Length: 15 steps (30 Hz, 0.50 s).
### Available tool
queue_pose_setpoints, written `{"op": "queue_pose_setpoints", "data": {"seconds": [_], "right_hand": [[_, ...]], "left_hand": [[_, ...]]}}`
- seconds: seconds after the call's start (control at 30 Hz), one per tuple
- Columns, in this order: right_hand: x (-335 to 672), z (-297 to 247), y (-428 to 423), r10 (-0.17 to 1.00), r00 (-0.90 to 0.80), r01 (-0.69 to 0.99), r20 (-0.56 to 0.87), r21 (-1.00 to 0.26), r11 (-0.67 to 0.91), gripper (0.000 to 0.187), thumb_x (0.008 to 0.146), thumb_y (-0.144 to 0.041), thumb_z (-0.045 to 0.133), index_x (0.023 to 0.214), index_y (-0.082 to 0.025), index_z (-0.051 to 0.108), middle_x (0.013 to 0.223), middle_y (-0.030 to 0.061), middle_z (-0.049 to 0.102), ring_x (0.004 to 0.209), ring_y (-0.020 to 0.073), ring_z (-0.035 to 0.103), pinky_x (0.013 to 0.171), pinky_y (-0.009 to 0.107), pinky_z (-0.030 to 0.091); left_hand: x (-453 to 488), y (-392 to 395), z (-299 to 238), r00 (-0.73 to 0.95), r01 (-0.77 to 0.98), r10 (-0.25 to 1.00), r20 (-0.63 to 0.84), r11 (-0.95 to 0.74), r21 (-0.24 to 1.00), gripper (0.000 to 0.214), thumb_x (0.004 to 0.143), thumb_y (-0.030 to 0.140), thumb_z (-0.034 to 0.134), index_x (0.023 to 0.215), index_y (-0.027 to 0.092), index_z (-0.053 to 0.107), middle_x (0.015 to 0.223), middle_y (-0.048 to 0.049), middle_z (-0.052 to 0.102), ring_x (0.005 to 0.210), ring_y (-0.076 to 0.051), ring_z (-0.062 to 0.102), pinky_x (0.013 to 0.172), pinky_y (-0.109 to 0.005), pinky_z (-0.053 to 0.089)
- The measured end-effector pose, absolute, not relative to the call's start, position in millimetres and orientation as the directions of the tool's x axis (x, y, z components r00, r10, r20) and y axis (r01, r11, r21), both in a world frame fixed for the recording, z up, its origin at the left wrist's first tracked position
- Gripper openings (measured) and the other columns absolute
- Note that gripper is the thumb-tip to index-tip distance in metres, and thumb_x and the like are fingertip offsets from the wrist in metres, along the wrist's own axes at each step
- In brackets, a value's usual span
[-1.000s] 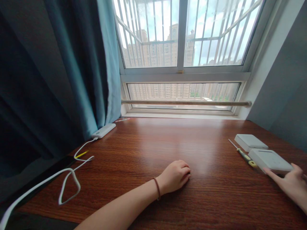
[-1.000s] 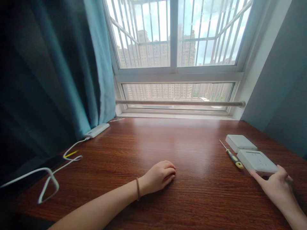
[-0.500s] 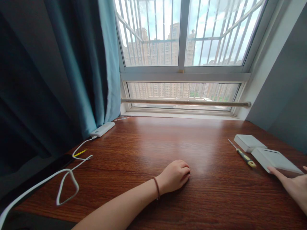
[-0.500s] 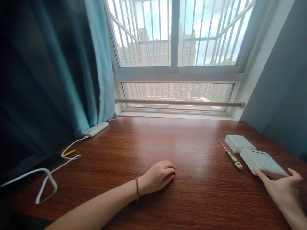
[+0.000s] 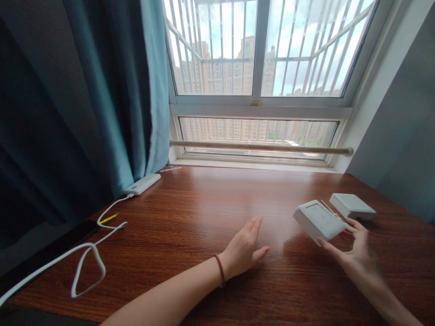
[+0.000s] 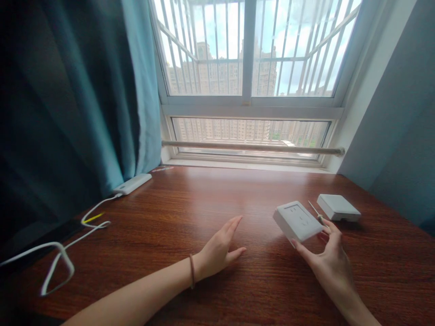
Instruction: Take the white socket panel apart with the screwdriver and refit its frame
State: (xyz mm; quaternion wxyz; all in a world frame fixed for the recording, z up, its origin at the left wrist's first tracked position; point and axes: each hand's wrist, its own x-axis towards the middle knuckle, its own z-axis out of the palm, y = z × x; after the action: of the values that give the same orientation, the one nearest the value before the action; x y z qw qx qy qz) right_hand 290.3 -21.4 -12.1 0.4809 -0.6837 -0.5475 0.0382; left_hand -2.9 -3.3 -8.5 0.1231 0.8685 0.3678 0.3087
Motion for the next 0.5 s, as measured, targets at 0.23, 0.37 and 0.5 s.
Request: {"op": "queue_pose_setpoints", "data": {"seconds": [0.23, 0.37, 0.5], "right_hand": [[188, 4, -2, 0.902, 0.102, 0.711, 0.419, -0.665, 0.228, 0.079, 0.063, -0.045, 0.064, 0.125, -0.018, 0.025, 0.111, 0.0137, 0.054, 0.1, 0.0292, 0.055, 0.081, 0.042, 0.046], [178, -11, 4, 0.886, 0.071, 0.724, 0.458, -0.635, 0.27, 0.075, 0.066, -0.047, 0.063, 0.124, -0.018, 0.025, 0.11, 0.0129, 0.052, 0.102, 0.0295, 0.053, 0.083, 0.043, 0.046], [180, -26, -6, 0.879, 0.037, 0.722, 0.475, -0.621, 0.304, 0.07, 0.069, -0.047, 0.062, 0.122, -0.019, 0.026, 0.114, 0.0137, 0.047, 0.106, 0.03, 0.05, 0.087, 0.044, 0.044]], "left_hand": [[-3, 2, -15, 0.35, 0.552, 0.813, 0.465, -0.58, 0.599, 0.099, 0.065, 0.046, 0.068, 0.137, 0.016, 0.008, 0.14, -0.0192, 0.026, 0.131, -0.031, 0.025, 0.107, -0.05, 0.027], [-4, 4, -16, 0.313, 0.492, 0.841, 0.442, -0.542, 0.682, 0.105, 0.058, 0.046, 0.073, 0.136, 0.015, 0.009, 0.139, -0.0179, 0.027, 0.131, -0.03, 0.025, 0.108, -0.048, 0.025], [-2, 3, -9, 0.323, 0.404, 0.84, 0.437, -0.54, 0.739, 0.098, 0.055, 0.04, 0.077, 0.133, 0.018, 0.022, 0.133, -0.0137, 0.037, 0.125, -0.028, 0.034, 0.105, -0.046, 0.029]]}}
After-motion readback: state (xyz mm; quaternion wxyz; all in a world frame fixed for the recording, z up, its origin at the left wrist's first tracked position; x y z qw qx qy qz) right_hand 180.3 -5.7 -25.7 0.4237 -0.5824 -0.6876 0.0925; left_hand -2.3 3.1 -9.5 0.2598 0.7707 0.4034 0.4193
